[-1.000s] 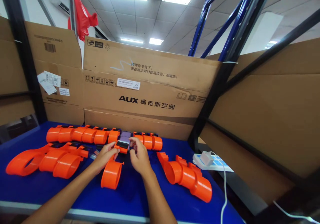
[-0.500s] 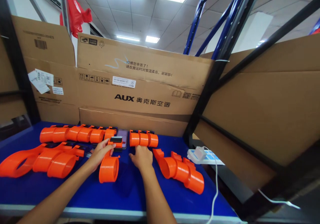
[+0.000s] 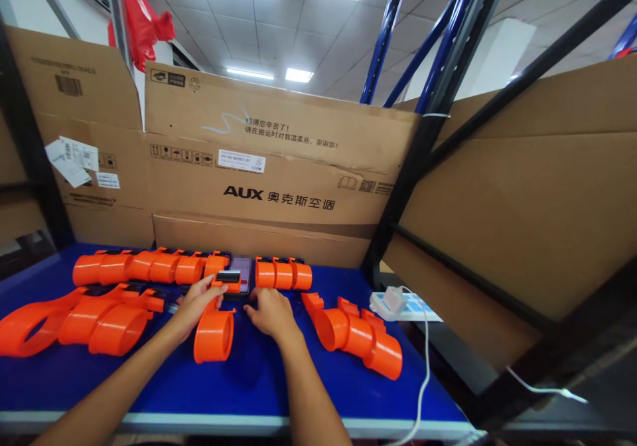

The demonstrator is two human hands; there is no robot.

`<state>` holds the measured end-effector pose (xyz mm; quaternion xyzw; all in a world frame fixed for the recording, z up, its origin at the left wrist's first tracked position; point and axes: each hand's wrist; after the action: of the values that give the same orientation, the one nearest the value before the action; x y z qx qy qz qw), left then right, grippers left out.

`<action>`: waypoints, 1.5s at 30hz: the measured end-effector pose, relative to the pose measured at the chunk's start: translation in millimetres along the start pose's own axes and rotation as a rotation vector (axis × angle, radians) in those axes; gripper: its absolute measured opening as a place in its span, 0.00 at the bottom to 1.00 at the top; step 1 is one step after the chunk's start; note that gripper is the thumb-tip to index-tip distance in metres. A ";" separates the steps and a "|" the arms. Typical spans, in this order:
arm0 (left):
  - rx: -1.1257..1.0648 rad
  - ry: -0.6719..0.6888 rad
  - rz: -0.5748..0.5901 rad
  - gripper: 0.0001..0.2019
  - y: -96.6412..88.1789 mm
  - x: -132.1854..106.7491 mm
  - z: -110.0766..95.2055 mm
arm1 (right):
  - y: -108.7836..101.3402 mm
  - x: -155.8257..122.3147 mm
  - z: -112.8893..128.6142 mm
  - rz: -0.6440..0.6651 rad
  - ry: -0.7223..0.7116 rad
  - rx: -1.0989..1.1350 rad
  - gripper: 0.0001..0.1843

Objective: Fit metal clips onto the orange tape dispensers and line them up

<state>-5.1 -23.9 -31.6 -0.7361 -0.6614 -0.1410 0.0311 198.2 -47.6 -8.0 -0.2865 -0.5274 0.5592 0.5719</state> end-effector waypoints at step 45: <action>-0.024 0.025 -0.038 0.17 5.2 0.4 -5.0 | 5.5 6.1 17.2 -0.416 -0.123 0.725 0.13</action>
<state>-0.7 -25.3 -26.0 -0.7218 -0.6732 -0.1587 0.0276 179.3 -45.3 -6.5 0.0797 -0.3762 0.5971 0.7040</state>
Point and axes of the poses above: each hand's wrist, its own x-axis towards the middle knuckle, its own y-axis out of the palm, z = x × y, and after that the axes turned 6 degrees about -z, right-handed
